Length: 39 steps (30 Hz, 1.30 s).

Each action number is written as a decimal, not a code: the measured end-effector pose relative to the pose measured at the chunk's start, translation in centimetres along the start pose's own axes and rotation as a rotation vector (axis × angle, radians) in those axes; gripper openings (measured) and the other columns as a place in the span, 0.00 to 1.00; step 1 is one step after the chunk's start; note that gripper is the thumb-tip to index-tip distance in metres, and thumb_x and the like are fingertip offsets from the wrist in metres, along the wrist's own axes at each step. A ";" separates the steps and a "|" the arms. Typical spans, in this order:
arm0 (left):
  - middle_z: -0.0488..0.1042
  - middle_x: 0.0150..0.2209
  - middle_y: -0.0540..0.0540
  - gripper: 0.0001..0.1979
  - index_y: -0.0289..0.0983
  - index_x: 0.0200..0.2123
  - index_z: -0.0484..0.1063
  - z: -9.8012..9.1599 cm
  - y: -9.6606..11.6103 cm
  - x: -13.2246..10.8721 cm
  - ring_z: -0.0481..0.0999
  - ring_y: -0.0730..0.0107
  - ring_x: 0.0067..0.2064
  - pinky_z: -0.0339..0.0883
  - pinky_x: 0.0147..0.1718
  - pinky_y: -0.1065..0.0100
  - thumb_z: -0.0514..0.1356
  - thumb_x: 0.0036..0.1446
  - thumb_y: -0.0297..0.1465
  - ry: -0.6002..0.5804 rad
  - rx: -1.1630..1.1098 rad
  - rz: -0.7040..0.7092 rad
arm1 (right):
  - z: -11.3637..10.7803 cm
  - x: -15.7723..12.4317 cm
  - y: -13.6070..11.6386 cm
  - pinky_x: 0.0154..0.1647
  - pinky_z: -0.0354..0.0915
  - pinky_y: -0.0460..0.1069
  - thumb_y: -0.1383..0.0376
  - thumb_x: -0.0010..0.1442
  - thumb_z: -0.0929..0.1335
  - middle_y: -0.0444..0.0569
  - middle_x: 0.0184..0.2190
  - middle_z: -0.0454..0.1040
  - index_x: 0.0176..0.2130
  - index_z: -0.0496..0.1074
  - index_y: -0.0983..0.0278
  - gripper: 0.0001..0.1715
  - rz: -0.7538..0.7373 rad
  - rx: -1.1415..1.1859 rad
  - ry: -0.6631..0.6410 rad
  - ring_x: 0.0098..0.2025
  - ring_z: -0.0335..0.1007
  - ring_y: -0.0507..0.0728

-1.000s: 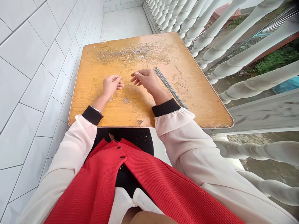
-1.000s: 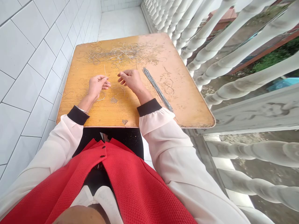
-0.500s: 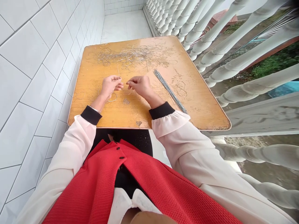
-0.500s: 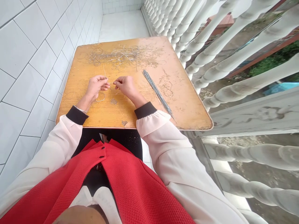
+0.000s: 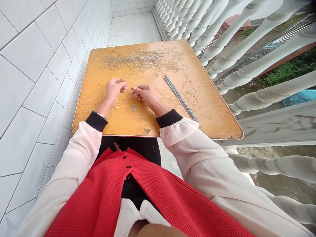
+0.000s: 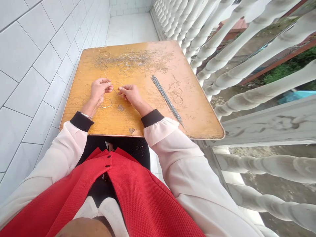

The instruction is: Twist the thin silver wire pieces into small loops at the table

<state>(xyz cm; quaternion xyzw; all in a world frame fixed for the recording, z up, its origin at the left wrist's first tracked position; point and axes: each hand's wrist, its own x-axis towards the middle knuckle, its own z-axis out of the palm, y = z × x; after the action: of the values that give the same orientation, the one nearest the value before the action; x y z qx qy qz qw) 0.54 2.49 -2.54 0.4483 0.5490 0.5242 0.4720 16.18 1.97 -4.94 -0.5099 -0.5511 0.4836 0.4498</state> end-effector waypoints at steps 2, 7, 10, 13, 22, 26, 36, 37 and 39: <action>0.76 0.26 0.53 0.08 0.36 0.34 0.71 -0.2 0.0 0.2 0.77 0.81 0.27 0.73 0.34 0.77 0.60 0.63 0.19 0.014 -0.024 -0.017 | 0.2 -0.3 -0.3 0.22 0.63 0.40 0.66 0.66 0.75 0.45 0.24 0.79 0.27 0.75 0.64 0.16 0.052 0.056 -0.007 0.22 0.67 0.46; 0.77 0.26 0.53 0.08 0.37 0.35 0.71 -0.5 0.0 0.3 0.78 0.82 0.27 0.71 0.32 0.79 0.59 0.70 0.26 -0.021 -0.057 -0.032 | 0.7 -0.9 -1.0 0.22 0.65 0.39 0.70 0.73 0.69 0.44 0.21 0.78 0.31 0.76 0.65 0.15 0.166 0.167 -0.032 0.19 0.68 0.46; 0.78 0.28 0.52 0.10 0.37 0.35 0.71 -0.8 0.1 0.2 0.80 0.80 0.29 0.71 0.33 0.79 0.59 0.73 0.30 -0.045 -0.081 -0.031 | 0.7 -1.0 -1.1 0.22 0.65 0.39 0.73 0.74 0.65 0.45 0.20 0.78 0.31 0.76 0.66 0.19 0.203 0.198 -0.068 0.19 0.69 0.46; 0.79 0.28 0.52 0.10 0.37 0.35 0.71 -0.9 0.2 0.3 0.81 0.81 0.30 0.71 0.35 0.80 0.61 0.72 0.32 -0.041 -0.074 -0.046 | 0.4 -1.0 -0.8 0.24 0.67 0.39 0.71 0.73 0.68 0.46 0.21 0.80 0.32 0.78 0.66 0.16 0.200 0.246 -0.123 0.19 0.70 0.46; 0.77 0.26 0.52 0.11 0.36 0.33 0.71 -0.1 -0.4 0.7 0.78 0.81 0.26 0.71 0.32 0.77 0.59 0.72 0.29 0.029 0.038 0.028 | 0.1 -0.5 -0.4 0.29 0.71 0.41 0.65 0.68 0.74 0.47 0.27 0.82 0.32 0.79 0.64 0.11 0.150 0.136 -0.124 0.25 0.74 0.48; 0.76 0.24 0.53 0.11 0.36 0.32 0.71 0.5 -0.5 0.2 0.76 0.82 0.24 0.70 0.30 0.79 0.59 0.71 0.27 -0.013 0.086 0.058 | 0.7 -0.2 -0.1 0.27 0.67 0.41 0.67 0.66 0.76 0.43 0.25 0.79 0.32 0.78 0.63 0.09 -0.057 0.055 0.026 0.25 0.71 0.47; 0.81 0.32 0.51 0.10 0.35 0.41 0.75 0.0 0.4 -1.6 0.82 0.78 0.35 0.72 0.36 0.78 0.67 0.58 0.19 -0.187 0.059 0.026 | 0.4 -0.5 -0.7 0.21 0.59 0.41 0.66 0.66 0.75 0.41 0.20 0.71 0.25 0.73 0.63 0.18 -0.035 0.116 0.051 0.21 0.60 0.46; 0.81 0.33 0.51 0.11 0.35 0.41 0.75 -0.1 0.4 -1.5 0.82 0.77 0.36 0.72 0.37 0.78 0.67 0.57 0.18 -0.190 0.054 0.033 | 0.3 -0.6 -0.9 0.21 0.58 0.41 0.67 0.66 0.74 0.42 0.20 0.71 0.25 0.73 0.63 0.18 -0.015 0.143 0.040 0.21 0.60 0.46; 0.81 0.33 0.50 0.11 0.35 0.41 0.76 -0.3 0.2 -1.4 0.83 0.77 0.37 0.72 0.37 0.77 0.66 0.57 0.17 -0.200 0.036 0.051 | 0.2 -0.9 -1.2 0.20 0.56 0.40 0.72 0.67 0.72 0.42 0.20 0.71 0.24 0.74 0.64 0.19 0.033 0.207 0.019 0.21 0.59 0.45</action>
<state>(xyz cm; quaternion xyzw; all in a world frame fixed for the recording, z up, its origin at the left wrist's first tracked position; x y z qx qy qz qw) 0.48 1.08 -2.25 0.5207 0.4969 0.4786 0.5029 15.86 1.08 -3.79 -0.4744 -0.4853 0.5406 0.4971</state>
